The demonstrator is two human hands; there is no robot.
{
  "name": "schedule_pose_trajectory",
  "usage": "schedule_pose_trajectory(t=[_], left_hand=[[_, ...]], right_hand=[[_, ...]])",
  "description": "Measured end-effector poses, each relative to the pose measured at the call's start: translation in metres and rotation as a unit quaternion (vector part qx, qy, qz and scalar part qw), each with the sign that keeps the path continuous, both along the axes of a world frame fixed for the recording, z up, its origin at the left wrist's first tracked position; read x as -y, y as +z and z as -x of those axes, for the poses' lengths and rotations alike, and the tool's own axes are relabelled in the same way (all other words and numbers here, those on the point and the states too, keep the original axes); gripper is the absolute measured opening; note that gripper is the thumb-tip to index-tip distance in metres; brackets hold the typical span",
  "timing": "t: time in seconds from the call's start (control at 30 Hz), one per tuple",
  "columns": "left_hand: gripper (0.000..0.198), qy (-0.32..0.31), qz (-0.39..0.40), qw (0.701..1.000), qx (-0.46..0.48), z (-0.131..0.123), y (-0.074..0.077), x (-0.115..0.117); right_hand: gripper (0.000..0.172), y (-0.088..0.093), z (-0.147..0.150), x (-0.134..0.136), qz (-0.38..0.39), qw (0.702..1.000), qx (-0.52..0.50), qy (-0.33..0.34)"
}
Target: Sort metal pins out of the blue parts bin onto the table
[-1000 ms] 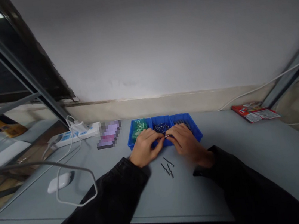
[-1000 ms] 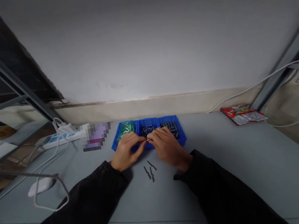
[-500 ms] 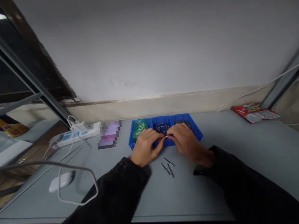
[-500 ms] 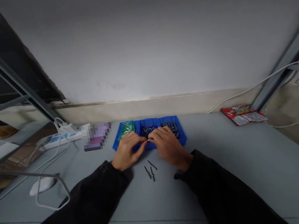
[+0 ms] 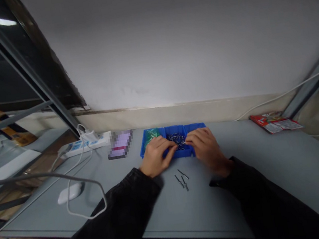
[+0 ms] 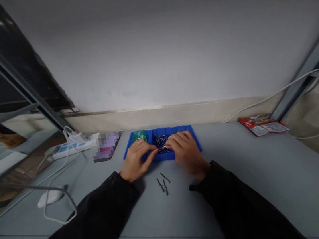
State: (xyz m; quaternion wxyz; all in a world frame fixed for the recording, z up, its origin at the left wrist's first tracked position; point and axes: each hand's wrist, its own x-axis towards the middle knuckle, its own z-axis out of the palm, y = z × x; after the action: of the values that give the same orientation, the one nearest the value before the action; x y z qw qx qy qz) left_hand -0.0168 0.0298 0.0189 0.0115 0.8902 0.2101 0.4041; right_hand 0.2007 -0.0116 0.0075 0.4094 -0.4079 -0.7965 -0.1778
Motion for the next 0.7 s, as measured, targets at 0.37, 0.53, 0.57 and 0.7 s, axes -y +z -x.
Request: schedule_pose_trajectory(t=[0.37,0.53,0.57,0.7], left_hand=[[0.02,-0.025,0.037,0.999,-0.001,0.009,-0.006,-0.006],[0.022,-0.058,0.062,0.995,-0.049,0.012,-0.007,-0.001],[0.022,-0.067,0.064,0.993,-0.071,0.011,-0.006,0.0],[0.02,-0.094,0.077,0.976,-0.179,0.008,-0.002,0.006]], right_hand=[[0.016,0.011,-0.003,-0.011,-0.01,0.987,-0.078,-0.138],[0.013,0.006,-0.007,-0.009,-0.008,0.988,-0.092,-0.124],[0.013,0.004,-0.007,-0.008,-0.005,0.989,-0.091,-0.121],[0.015,0.0,-0.008,-0.008,0.011,0.991,-0.081,-0.109]])
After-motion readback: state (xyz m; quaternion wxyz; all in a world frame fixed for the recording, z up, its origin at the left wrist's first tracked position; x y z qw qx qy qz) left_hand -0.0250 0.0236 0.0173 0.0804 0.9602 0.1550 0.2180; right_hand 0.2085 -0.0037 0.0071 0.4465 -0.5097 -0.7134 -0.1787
